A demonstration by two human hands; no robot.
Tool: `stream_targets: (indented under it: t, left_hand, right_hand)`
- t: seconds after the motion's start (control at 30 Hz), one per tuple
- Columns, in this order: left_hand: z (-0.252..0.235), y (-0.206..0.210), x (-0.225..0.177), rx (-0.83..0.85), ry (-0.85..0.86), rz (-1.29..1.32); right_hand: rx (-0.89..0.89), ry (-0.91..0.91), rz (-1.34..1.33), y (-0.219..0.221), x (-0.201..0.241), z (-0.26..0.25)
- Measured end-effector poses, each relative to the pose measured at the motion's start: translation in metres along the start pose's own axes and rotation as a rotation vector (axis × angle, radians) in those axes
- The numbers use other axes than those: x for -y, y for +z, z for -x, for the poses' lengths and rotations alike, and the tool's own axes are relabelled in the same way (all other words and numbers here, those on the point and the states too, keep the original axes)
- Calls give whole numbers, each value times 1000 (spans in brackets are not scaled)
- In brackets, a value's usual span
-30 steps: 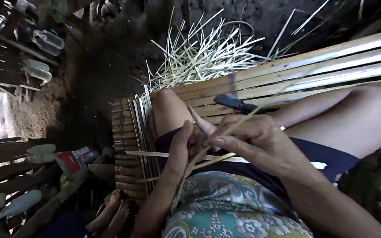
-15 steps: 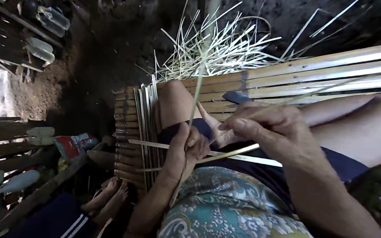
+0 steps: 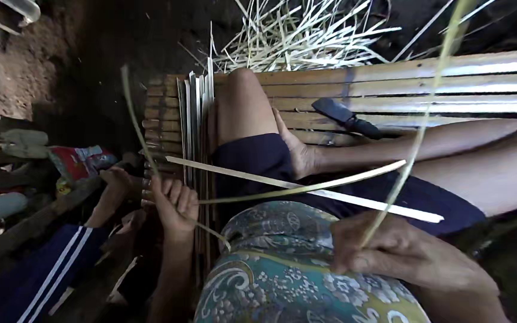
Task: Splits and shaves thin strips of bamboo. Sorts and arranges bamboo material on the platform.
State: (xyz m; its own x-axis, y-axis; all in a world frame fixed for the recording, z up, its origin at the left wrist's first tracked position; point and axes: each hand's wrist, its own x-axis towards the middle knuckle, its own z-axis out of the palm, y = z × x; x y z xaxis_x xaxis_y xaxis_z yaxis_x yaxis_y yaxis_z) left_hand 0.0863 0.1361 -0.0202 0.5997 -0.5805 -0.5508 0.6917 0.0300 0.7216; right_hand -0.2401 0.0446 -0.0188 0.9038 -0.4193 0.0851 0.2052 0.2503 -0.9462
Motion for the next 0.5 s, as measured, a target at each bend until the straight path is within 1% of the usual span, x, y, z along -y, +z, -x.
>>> stream_targets:
  t: [0.07,0.13,0.2,0.27,0.33,0.4,0.47,0.5]
  left_hand:
    - [-5,-19,-6,-87,58,14]
    - [-9,-37,-12,-96,126,28]
    - [-13,-49,-17,-89,187,70]
    - [-19,-49,-22,-103,242,97]
    - [-32,-31,-24,-118,308,50]
    - [-46,-4,-25,-152,314,-37]
    - [-58,23,-25,-112,283,-125]
    - [-59,36,-26,-84,264,-193]
  right_hand:
    - [-20,25,-17,3,0,12]
    - [-106,54,-19,3,1,21]
    - [-250,73,-3,0,3,30]
    - [-434,122,41,-8,8,30]
    - [-621,185,65,-24,17,10]
    - [-797,241,61,-51,26,-35]
    - [-890,328,155,-91,29,-87]
    - [-866,411,327,-113,28,-106]
